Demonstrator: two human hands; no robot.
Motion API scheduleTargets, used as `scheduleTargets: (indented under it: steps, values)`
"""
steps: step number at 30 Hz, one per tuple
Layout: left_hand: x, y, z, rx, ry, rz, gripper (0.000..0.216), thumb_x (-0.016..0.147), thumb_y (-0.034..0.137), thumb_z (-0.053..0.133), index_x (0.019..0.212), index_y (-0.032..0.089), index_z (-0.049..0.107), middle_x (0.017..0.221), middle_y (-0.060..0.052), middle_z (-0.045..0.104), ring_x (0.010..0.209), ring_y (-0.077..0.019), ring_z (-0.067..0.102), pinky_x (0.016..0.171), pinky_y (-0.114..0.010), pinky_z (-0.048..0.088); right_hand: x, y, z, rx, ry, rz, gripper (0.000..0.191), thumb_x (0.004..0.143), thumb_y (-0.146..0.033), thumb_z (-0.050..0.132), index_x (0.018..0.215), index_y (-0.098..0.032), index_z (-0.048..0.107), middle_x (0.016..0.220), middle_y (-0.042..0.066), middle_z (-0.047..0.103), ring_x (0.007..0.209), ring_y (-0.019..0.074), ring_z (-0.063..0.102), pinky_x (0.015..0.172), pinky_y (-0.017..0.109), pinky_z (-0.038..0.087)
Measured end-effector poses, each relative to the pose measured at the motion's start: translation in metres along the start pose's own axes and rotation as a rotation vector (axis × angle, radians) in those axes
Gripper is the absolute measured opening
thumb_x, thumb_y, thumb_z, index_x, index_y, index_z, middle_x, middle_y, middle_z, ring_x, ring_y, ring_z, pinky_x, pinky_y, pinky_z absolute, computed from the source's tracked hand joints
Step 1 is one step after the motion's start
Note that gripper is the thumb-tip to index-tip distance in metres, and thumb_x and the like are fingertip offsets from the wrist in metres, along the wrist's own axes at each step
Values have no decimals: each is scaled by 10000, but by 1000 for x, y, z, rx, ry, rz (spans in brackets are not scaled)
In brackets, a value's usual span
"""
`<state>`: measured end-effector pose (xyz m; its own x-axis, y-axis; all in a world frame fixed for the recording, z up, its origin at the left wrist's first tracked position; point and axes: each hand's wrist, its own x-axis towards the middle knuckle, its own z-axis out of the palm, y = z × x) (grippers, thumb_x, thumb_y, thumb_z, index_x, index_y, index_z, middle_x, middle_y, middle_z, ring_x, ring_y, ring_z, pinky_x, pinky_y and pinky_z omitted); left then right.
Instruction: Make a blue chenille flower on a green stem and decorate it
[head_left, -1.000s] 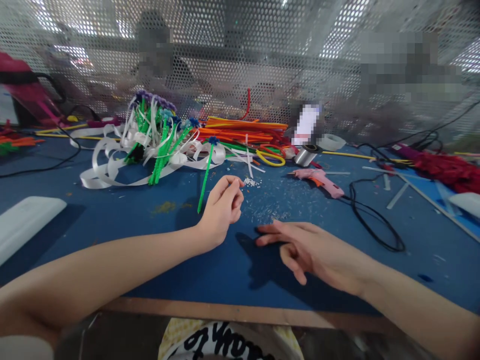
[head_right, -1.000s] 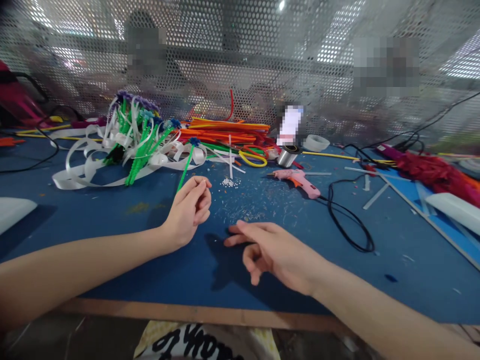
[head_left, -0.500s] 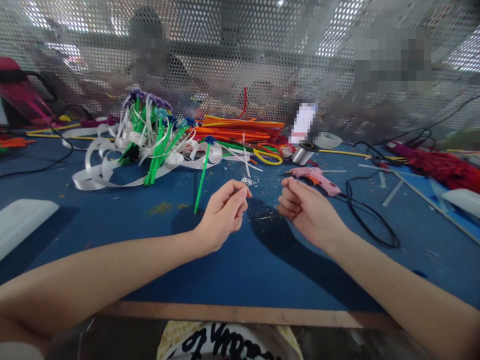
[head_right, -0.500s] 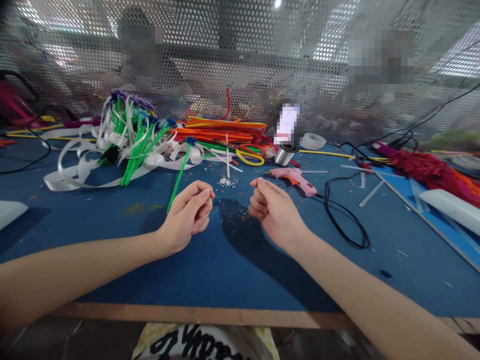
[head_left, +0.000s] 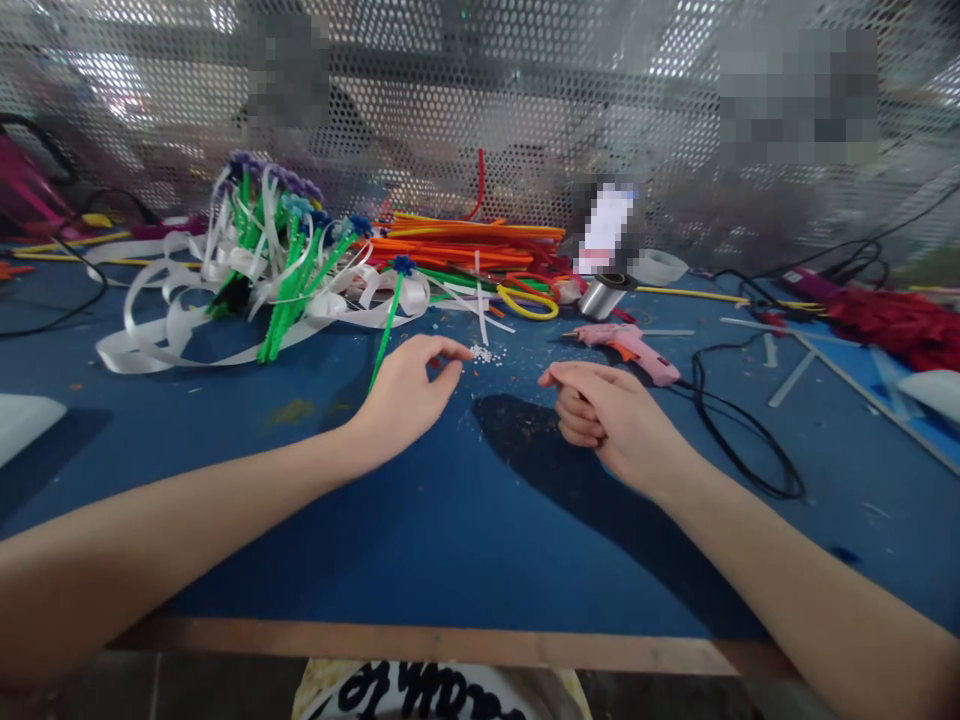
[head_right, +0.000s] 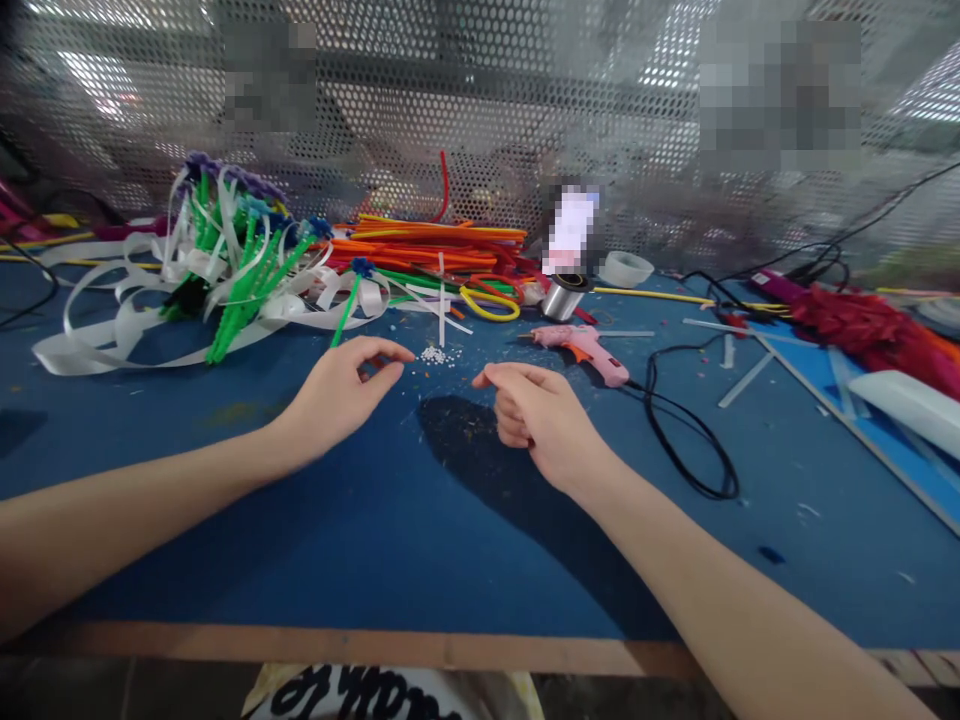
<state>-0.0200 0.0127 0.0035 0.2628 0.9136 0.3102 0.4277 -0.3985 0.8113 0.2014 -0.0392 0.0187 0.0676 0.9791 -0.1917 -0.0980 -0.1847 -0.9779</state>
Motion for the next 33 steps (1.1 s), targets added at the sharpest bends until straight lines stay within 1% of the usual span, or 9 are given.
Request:
scheduleTargets:
  steps: [4, 7, 10, 15, 23, 26, 29, 31, 33]
  values:
    - [16, -12, -8, 428, -126, 274, 207, 943, 199, 559, 1071, 186, 721, 1072, -83, 733, 956, -215, 642, 878, -336, 464, 0, 4, 1, 20, -24, 51, 188, 868, -321, 665, 757, -170, 677, 456, -93, 314, 375, 41, 213, 377, 221, 153]
    - [19, -15, -8, 628, -155, 334, 256, 989, 236, 508, 1143, 197, 708, 1102, -98, 736, 1037, -260, 636, 881, -362, 454, 0, 5, 1, 18, -41, 65, 187, 860, -330, 676, 765, -168, 678, 463, -89, 336, 373, 40, 229, 378, 220, 150]
    - [18, -15, -5, 682, -182, 337, 245, 996, 280, 515, 1104, 220, 727, 1059, -86, 749, 986, -261, 639, 816, -344, 448, -1, 5, 1, 18, -43, 55, 185, 865, -321, 668, 761, -169, 679, 467, -87, 335, 372, 40, 236, 381, 223, 154]
    - [17, -17, 1, 677, -207, 347, 222, 975, 231, 530, 1004, 228, 751, 1023, -82, 742, 922, -240, 620, 750, -311, 426, -1, 4, 2, 22, -49, 69, 188, 868, -326, 665, 760, -173, 678, 476, -84, 341, 380, 42, 237, 384, 228, 156]
    - [18, -15, 2, 705, -243, 335, 221, 971, 167, 495, 1006, 173, 713, 1012, -114, 700, 929, -251, 589, 769, -328, 425, -2, 5, 1, 18, -66, 66, 197, 876, -330, 660, 765, -168, 678, 482, -82, 350, 383, 40, 246, 389, 226, 160]
    - [16, -13, 3, 563, -161, 306, 193, 984, 188, 484, 977, 158, 675, 979, -105, 689, 927, -235, 599, 845, -349, 441, -2, 5, 1, 14, -66, 61, 200, 866, -344, 669, 768, -170, 675, 483, -84, 349, 384, 41, 243, 387, 226, 159]
    - [10, -9, 7, 154, -32, 158, 167, 995, 261, 496, 1016, 175, 638, 1014, -78, 691, 903, -186, 631, 833, -310, 481, -4, 5, 1, 3, -53, 47, 202, 856, -354, 671, 761, -176, 671, 474, -98, 300, 386, 44, 214, 385, 225, 159]
    - [4, -5, 12, -144, -39, 35, 175, 992, 302, 504, 1041, 175, 614, 1139, -92, 679, 900, -159, 661, 772, -275, 521, -5, 6, 1, -16, -53, 34, 216, 852, -368, 674, 753, -177, 669, 474, -106, 264, 394, 46, 193, 388, 225, 162]
    - [-2, 0, 16, -345, -117, -48, 155, 974, 300, 529, 1006, 165, 599, 1297, -118, 625, 928, -147, 685, 748, -258, 556, -5, 7, 2, -39, -63, 22, 233, 849, -386, 679, 748, -177, 670, 475, -108, 247, 405, 49, 185, 394, 225, 165]
